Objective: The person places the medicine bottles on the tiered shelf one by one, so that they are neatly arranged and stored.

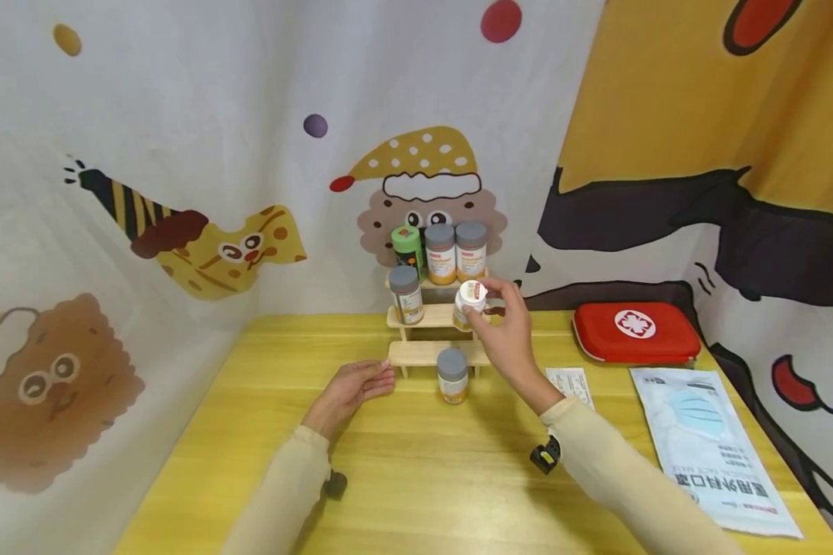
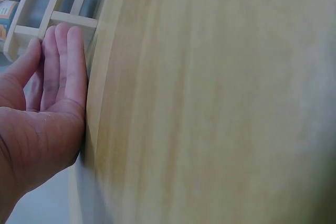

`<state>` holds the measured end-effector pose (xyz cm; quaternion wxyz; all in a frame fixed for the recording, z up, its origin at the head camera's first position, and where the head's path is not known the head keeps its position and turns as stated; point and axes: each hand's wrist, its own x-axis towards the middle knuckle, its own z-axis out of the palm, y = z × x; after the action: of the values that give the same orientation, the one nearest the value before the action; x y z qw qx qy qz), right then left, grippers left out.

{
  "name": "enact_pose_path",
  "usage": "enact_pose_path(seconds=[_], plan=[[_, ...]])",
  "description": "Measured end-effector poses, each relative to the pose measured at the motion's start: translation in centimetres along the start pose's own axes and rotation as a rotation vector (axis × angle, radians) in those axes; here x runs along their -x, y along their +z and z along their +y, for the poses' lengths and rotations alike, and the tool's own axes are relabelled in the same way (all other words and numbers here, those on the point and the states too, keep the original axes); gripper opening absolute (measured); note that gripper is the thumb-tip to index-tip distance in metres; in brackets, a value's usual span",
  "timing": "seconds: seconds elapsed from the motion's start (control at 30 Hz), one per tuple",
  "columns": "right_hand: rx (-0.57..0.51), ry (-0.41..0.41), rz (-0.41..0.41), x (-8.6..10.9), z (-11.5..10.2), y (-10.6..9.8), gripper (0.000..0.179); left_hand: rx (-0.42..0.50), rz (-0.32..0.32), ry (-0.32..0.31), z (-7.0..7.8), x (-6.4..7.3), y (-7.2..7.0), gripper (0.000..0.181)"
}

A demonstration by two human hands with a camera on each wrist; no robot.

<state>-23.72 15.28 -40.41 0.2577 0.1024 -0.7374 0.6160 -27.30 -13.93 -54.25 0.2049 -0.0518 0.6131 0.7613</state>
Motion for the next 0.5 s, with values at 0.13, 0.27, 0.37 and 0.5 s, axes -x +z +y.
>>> enact_pose_path(seconds=[0.13,0.27,0.37,0.5], plan=[[0.000,0.010,-0.005,-0.4,1.0,0.7,0.050,-0.003,0.001,0.002,0.0,0.1,0.0,0.037],[0.030,0.012,-0.011,-1.1,2.9,1.3,0.052,0.000,0.006,0.013,0.0,0.1,0.0,0.036],[0.047,0.030,-0.018,-1.4,3.8,1.6,0.051,-0.002,0.006,0.018,0.0,0.1,0.0,0.036],[0.055,0.062,-0.044,-1.7,4.2,2.1,0.049,-0.008,0.002,0.016,-0.1,0.0,0.1,0.036]])
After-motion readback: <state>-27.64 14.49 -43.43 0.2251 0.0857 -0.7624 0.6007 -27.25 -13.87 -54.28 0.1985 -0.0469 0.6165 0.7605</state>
